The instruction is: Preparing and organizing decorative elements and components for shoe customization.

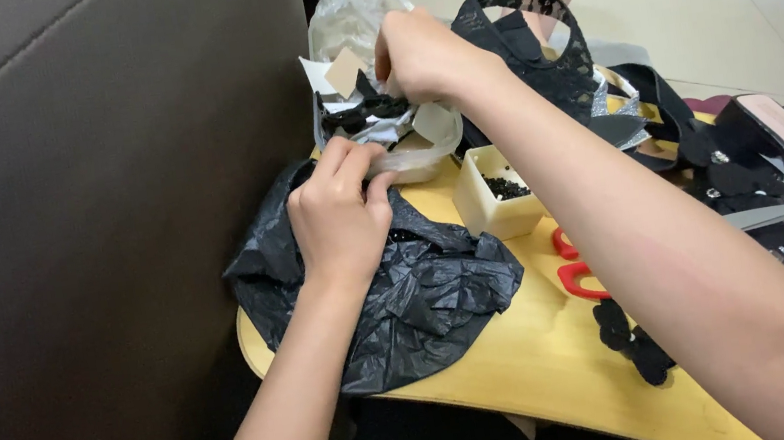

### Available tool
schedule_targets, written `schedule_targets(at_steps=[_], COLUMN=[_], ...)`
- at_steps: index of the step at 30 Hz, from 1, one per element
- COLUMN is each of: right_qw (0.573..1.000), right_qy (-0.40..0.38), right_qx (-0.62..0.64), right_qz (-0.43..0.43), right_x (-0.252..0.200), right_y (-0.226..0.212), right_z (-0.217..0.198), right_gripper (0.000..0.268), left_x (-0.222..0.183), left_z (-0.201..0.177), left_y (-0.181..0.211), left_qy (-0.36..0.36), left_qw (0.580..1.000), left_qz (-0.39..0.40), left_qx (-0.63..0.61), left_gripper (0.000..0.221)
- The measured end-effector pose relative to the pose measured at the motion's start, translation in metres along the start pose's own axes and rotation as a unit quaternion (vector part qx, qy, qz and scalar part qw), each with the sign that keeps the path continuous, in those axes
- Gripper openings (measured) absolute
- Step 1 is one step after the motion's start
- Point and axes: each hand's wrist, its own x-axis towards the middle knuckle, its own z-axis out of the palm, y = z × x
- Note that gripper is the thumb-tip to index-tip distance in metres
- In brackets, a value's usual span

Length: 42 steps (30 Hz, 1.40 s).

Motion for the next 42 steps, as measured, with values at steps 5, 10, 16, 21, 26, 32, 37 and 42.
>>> schedule_targets(at_steps=[5, 10, 16, 21, 26, 32, 37, 42], right_qw=[0.999, 0.999, 0.998, 0.996, 0.99, 0.953, 0.92, 0.912], right_qy=[-0.031, 0.001, -0.059, -0.019, 0.046, 0.089, 0.107, 0.339], right_qx=[-0.012, -0.035, 0.016, 0.035, 0.11, 0.266, 0.367, 0.223], right_qz=[0.014, -0.002, -0.005, 0.075, 0.08, 0.112, 0.086, -0.062], right_x=[0.024, 0.032, 0.033, 0.012, 0.002, -0.012, -0.018, -0.029], right_y=[0.019, 0.029, 0.032, 0.009, 0.004, 0.003, 0.021, 0.063], right_z=[0.019, 0.035, 0.037, 0.017, 0.003, -0.017, -0.015, -0.021], right_gripper=[0.024, 0.014, 0.009, 0.018, 0.028, 0.024, 0.014, 0.015], left_x=[0.0, -0.001, -0.004, -0.001, -0.001, 0.012, 0.055, 0.098], left_z=[0.001, 0.002, 0.007, 0.002, 0.001, -0.013, -0.017, 0.04], left_y=[0.0, 0.0, -0.012, 0.001, 0.002, 0.018, 0.033, -0.007], left_qy=[-0.005, -0.003, -0.024, -0.013, -0.02, -0.035, 0.062, -0.172], left_qw=[1.0, 1.0, 1.0, 0.999, 0.999, 0.998, 0.987, 0.967], left_qz=[-0.01, -0.01, 0.001, -0.013, -0.017, -0.006, 0.102, 0.092], left_qx=[0.0, 0.014, 0.007, 0.027, 0.019, 0.055, 0.105, 0.161], left_gripper=[0.025, 0.029, 0.026, 0.032, 0.032, 0.032, 0.024, 0.067])
